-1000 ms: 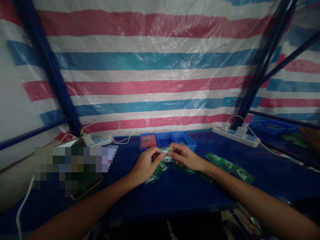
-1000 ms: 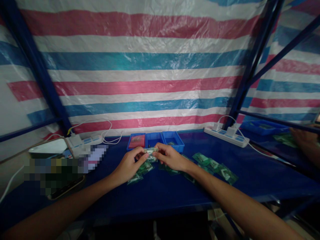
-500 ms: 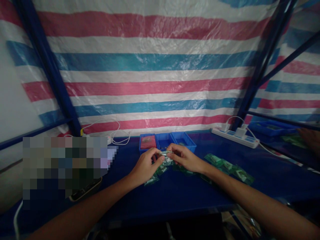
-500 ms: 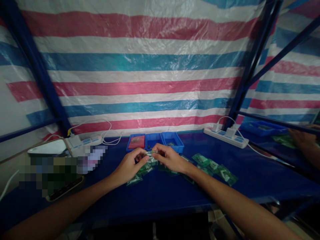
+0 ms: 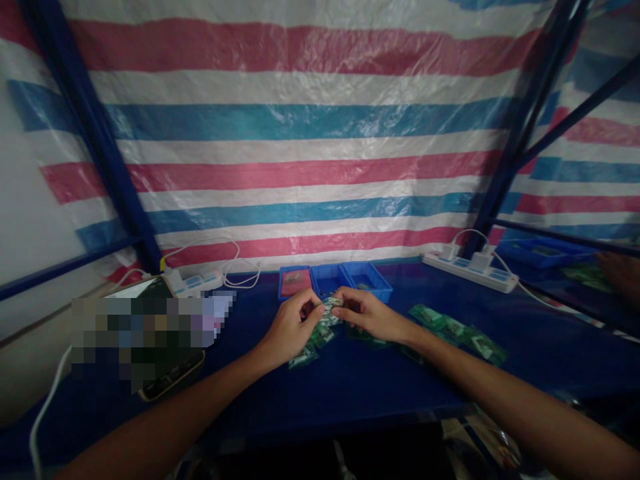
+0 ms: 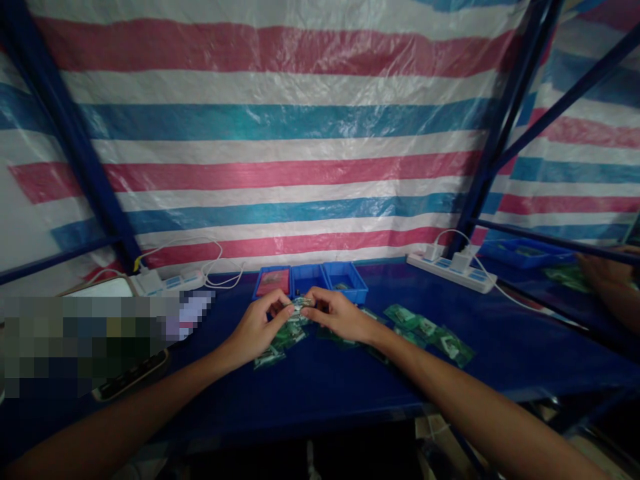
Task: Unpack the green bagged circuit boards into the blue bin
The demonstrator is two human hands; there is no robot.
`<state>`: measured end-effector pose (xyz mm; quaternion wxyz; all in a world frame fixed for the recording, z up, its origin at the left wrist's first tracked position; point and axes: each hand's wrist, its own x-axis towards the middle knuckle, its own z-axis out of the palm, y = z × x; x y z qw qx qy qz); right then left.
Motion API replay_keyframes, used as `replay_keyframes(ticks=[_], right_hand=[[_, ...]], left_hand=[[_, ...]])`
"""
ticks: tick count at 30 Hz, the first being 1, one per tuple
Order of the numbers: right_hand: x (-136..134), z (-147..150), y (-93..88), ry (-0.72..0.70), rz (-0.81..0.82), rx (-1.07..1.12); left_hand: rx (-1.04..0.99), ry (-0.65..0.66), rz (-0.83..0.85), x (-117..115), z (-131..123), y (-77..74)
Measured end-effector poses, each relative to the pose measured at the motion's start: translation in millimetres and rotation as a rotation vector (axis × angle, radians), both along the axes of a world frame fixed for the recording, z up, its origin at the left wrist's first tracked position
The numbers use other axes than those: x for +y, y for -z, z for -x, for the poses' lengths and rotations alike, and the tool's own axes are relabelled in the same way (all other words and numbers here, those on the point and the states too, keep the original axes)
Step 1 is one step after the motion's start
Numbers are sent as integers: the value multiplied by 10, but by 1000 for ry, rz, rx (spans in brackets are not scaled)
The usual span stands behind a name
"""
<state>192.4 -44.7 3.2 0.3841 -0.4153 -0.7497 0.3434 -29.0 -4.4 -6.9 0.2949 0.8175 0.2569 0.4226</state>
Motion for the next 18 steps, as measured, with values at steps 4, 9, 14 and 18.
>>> replay_keyframes(ticks=[4,9,14,18], right_hand=[[5,-11,10,-1,6,2],[9,-21,16,8,16,-8],[18,-24,22,6,-6,-13],[22,-16,17,12,9,-12]], left_hand=[[7,-18,-3,2,15,-14],[7,-23,-3,-15,30,-30],[11,-23,-4,-11,25,-19],[-5,-23,3,2,12,-13]])
